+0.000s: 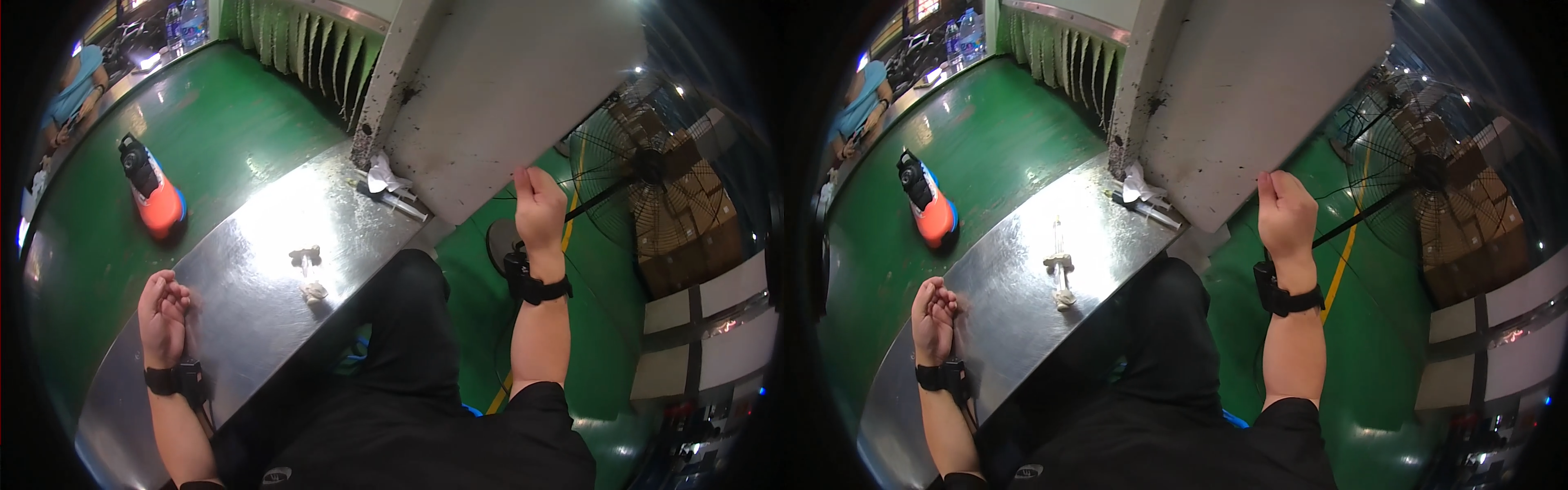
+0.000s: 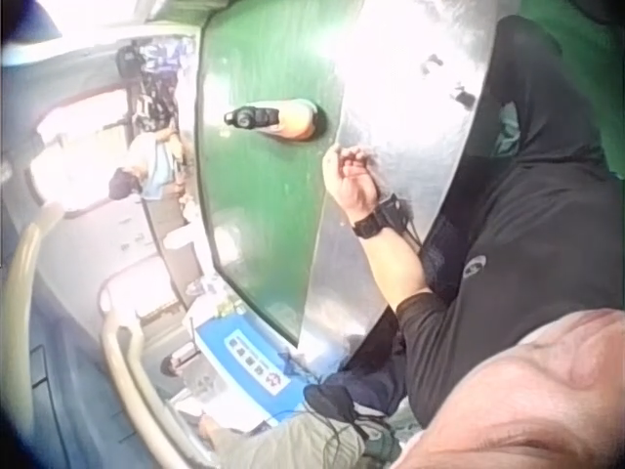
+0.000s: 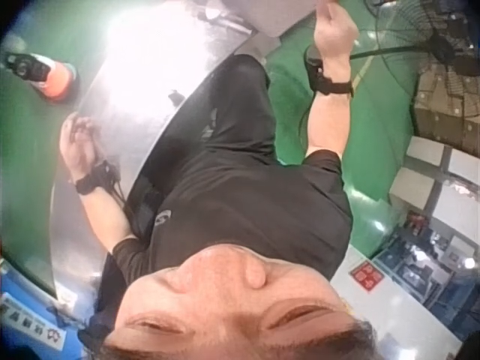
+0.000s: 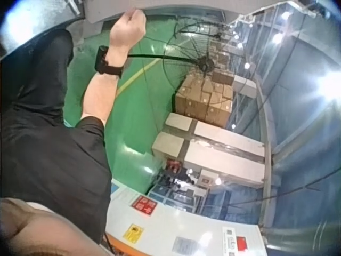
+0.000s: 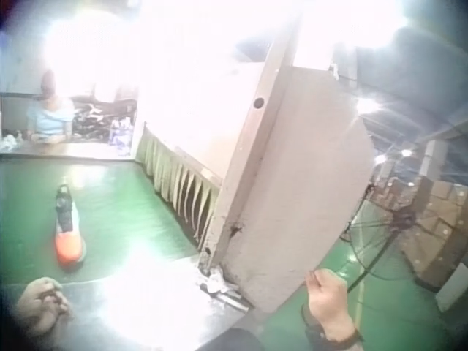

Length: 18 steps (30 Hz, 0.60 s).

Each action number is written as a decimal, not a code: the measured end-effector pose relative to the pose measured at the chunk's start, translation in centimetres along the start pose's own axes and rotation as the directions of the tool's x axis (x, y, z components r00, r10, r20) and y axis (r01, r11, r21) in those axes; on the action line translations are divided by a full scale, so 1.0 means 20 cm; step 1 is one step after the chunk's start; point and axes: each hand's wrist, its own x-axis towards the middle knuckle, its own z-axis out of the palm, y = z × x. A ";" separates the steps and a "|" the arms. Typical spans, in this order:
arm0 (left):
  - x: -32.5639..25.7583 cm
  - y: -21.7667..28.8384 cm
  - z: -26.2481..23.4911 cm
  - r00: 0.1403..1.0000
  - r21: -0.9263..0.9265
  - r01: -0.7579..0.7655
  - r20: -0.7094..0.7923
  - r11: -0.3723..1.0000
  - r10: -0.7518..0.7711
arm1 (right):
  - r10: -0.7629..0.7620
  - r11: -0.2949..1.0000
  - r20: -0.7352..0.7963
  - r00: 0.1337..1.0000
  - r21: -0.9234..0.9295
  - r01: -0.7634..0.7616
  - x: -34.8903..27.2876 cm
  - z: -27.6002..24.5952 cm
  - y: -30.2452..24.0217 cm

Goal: Apply adhesive to the edges of a shoe upper using a syringe.

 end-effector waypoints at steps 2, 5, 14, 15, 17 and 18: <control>-0.01 0.01 0.00 1.000 0.005 0.000 -0.017 1.000 0.000 | -0.002 0.953 0.060 0.998 0.303 -0.016 -0.03 -0.01 -0.07; -0.02 0.02 0.01 1.000 0.011 -0.003 -0.028 1.000 0.003 | -0.103 0.879 0.226 0.969 0.476 -0.018 -0.05 -0.04 -0.20; -0.02 0.01 0.02 0.999 0.001 0.002 -0.037 1.000 -0.002 | -0.194 0.854 0.233 0.953 0.519 0.047 -0.08 0.07 -0.38; -0.02 0.01 0.02 0.999 0.001 0.004 -0.037 1.000 -0.003 | -0.193 0.859 0.230 0.954 0.510 0.051 -0.09 0.08 -0.37; 0.00 0.00 0.02 1.000 -0.008 0.011 -0.022 1.000 -0.012 | -0.173 0.876 0.229 0.958 0.480 0.043 -0.10 0.08 -0.35; 0.00 -0.01 0.02 1.000 -0.012 0.015 -0.019 1.000 -0.016 | -0.187 0.878 0.240 0.953 0.477 0.053 -0.12 0.08 -0.31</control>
